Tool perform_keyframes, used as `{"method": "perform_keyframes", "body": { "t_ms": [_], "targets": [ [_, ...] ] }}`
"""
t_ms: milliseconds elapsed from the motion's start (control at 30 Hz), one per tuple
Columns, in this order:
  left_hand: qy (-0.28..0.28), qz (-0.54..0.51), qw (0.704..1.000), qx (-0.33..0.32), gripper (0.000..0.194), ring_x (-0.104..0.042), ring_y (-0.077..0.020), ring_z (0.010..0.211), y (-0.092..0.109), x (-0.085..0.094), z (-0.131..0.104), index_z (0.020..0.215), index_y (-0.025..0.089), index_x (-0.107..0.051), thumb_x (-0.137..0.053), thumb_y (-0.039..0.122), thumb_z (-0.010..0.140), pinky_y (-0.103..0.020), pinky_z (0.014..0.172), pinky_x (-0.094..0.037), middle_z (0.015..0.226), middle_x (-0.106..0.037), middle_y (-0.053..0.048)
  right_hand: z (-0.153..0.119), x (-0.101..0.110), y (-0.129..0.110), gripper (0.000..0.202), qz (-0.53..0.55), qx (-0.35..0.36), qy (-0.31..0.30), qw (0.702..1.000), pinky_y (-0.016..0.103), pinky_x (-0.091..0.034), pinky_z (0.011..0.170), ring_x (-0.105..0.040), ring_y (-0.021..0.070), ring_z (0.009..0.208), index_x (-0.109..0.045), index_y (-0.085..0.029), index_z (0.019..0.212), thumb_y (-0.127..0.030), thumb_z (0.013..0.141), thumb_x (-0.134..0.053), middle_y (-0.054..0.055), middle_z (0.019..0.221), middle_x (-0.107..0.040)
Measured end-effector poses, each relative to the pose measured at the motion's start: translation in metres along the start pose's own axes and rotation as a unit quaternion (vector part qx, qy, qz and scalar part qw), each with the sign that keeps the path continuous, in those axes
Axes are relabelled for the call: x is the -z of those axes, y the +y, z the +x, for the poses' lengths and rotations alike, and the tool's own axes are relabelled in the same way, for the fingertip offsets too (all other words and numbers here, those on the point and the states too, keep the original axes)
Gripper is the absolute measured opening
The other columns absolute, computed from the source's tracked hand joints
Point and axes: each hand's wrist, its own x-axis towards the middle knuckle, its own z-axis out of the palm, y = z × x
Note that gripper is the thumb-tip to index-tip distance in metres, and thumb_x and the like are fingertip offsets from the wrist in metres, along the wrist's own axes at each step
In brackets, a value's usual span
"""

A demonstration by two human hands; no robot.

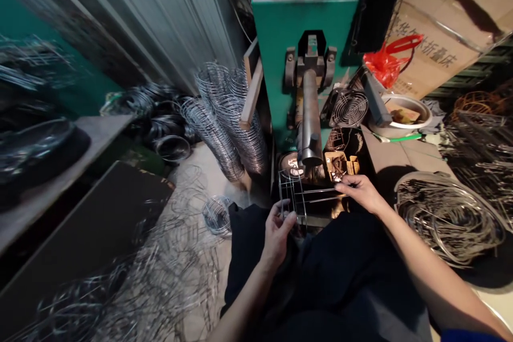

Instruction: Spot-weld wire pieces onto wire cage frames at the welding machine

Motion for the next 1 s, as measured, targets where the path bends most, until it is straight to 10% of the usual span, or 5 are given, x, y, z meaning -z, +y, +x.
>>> {"method": "perform_keyframes", "body": {
  "t_ms": [1000],
  "targets": [
    [0.015,-0.015,1.000,-0.018,0.057,-0.052,-0.0075,0.052,-0.006,-0.018,0.028,0.127,0.017,-0.058,-0.078,0.038,0.078,-0.019,0.049,-0.048,0.066,-0.051,0.006,0.037,0.012,-0.010,0.059,-0.039,-0.018,0.010,0.999,0.027,-0.023,0.054,-0.030,0.0095,0.054,-0.040,-0.020,0.053,-0.066,0.071,-0.072,-0.006,0.054,-0.033]
  ]
}}
